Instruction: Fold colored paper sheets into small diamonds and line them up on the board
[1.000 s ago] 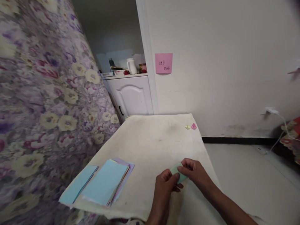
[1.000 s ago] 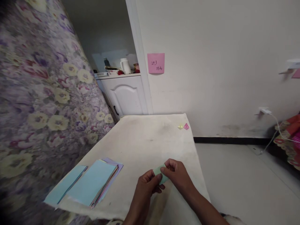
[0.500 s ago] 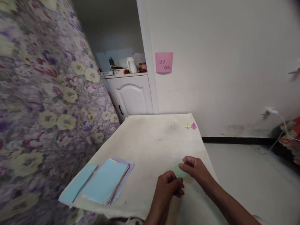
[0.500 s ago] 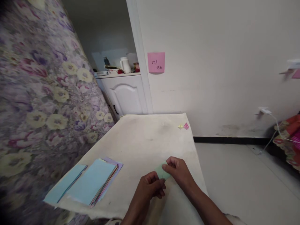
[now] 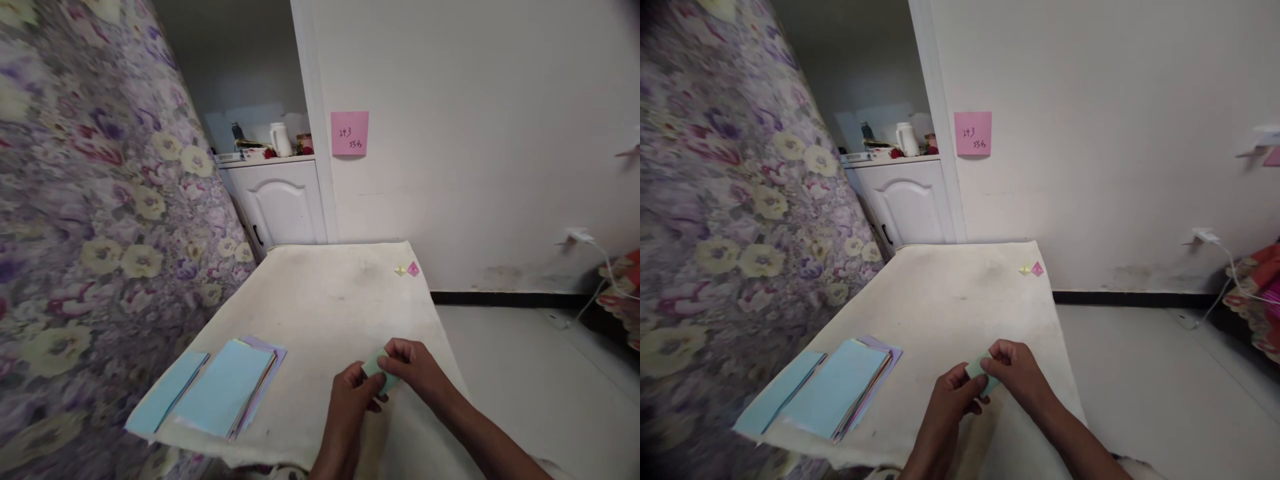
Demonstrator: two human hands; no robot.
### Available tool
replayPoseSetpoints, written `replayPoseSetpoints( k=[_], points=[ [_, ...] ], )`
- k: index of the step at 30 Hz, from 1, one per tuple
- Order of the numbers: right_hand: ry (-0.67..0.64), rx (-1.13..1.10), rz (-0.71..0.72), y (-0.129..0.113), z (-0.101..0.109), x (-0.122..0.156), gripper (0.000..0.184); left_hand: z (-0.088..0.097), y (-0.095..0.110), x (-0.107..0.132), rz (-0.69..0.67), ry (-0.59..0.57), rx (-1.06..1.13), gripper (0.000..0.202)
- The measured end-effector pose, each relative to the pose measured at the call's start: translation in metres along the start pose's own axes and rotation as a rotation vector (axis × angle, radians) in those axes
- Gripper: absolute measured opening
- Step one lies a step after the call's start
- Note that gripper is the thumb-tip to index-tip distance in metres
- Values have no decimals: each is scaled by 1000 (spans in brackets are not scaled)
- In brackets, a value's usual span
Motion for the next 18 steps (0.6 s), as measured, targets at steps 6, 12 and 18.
replayPoseSetpoints(
  k=[6, 12, 18],
  points=[
    [129, 186, 47, -16, 5, 9, 10, 4, 7, 1, -66, 66, -67, 20],
    [195, 199, 111, -31, 8, 17, 14, 8, 15, 5, -109, 116, -98, 21],
    [167, 203, 107, -29, 6, 15, 8, 6, 18, 7, -114, 115, -129, 21]
  ],
)
Point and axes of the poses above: each hand's wrist, its own x-axis away from the middle knuckle, its own z-axis out of the back of the hand, y = z × x, the point moved 6 cm from there along -x, towards the middle knuckle, and after that the axes turned 2 degrees about -y, right-handed, at the moved point
